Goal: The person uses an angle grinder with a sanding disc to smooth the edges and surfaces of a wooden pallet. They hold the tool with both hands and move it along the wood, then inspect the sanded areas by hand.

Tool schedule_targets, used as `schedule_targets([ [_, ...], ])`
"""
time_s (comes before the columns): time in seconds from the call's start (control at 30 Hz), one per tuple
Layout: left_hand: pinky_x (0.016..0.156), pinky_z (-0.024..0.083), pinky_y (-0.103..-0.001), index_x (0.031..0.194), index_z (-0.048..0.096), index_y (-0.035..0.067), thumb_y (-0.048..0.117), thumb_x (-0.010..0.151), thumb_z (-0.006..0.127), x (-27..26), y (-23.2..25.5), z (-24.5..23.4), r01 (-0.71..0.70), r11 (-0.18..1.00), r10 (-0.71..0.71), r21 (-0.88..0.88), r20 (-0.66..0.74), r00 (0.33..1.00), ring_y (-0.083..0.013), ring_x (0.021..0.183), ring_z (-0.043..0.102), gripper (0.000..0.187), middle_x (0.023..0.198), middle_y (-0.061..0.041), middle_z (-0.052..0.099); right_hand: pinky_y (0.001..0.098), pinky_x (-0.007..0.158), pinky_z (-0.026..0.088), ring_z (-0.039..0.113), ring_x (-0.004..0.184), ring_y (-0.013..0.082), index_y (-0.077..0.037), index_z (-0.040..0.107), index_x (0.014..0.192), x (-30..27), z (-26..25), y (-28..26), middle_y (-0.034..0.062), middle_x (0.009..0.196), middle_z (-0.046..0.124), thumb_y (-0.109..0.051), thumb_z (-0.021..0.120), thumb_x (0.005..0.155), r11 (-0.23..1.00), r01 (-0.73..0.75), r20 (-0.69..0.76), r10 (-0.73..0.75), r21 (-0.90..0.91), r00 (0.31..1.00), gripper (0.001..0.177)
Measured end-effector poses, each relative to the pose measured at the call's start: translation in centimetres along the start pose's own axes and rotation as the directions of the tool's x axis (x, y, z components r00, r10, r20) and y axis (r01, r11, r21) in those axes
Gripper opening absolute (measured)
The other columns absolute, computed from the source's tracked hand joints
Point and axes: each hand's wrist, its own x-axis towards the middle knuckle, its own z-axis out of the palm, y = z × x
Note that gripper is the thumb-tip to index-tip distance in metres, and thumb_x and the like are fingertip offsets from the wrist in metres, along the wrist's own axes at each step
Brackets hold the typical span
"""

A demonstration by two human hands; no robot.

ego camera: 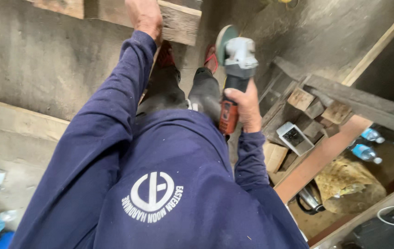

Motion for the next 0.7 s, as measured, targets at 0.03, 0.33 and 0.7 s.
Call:
schedule_targets([
  [0.03,0.060,0.049,-0.040,0.078,0.057,0.005,0.024,0.095,0.058,-0.5,0.9,-0.5,0.198,0.916,-0.219,-0.349,-0.022,0.975,-0.0192,0.069,0.061,0.026,0.074,-0.008,0.065,0.0359,0.063,0.061,0.067,0.070,0.0188,-0.003,0.051,0.126,-0.3,0.2,-0.5,0.0071,0.092,0.062,-0.019,0.079,0.074,0.999,0.041,-0.008,-0.041,0.014,0.999,0.061],
  [0.33,0.071,0.055,-0.031,0.094,0.070,0.002,0.021,0.092,0.070,-12.5,6.9,-9.7,0.029,0.988,-0.004,-0.154,0.155,0.988,-0.0137,0.075,0.067,0.019,0.081,-0.005,0.073,0.0371,0.070,0.060,0.068,0.074,0.0229,0.001,0.057,0.122,2.2,4.0,-6.6,0.0122,0.093,0.067,-0.017,0.078,0.078,0.984,0.176,0.120,-0.178,0.029,0.977,0.052],
  [0.7,0.081,0.058,-0.039,0.108,0.069,0.005,0.035,0.086,0.078,-14.8,23.8,-5.6,0.059,0.994,-0.028,-0.097,0.288,0.957,-0.0299,0.091,0.075,0.038,0.100,-0.016,0.074,0.0341,0.073,0.059,0.066,0.079,0.0189,-0.001,0.056,0.126,15.5,8.4,-18.3,0.0073,0.097,0.065,-0.018,0.078,0.076,0.970,0.177,0.525,-0.064,-0.169,0.849,0.057],
])
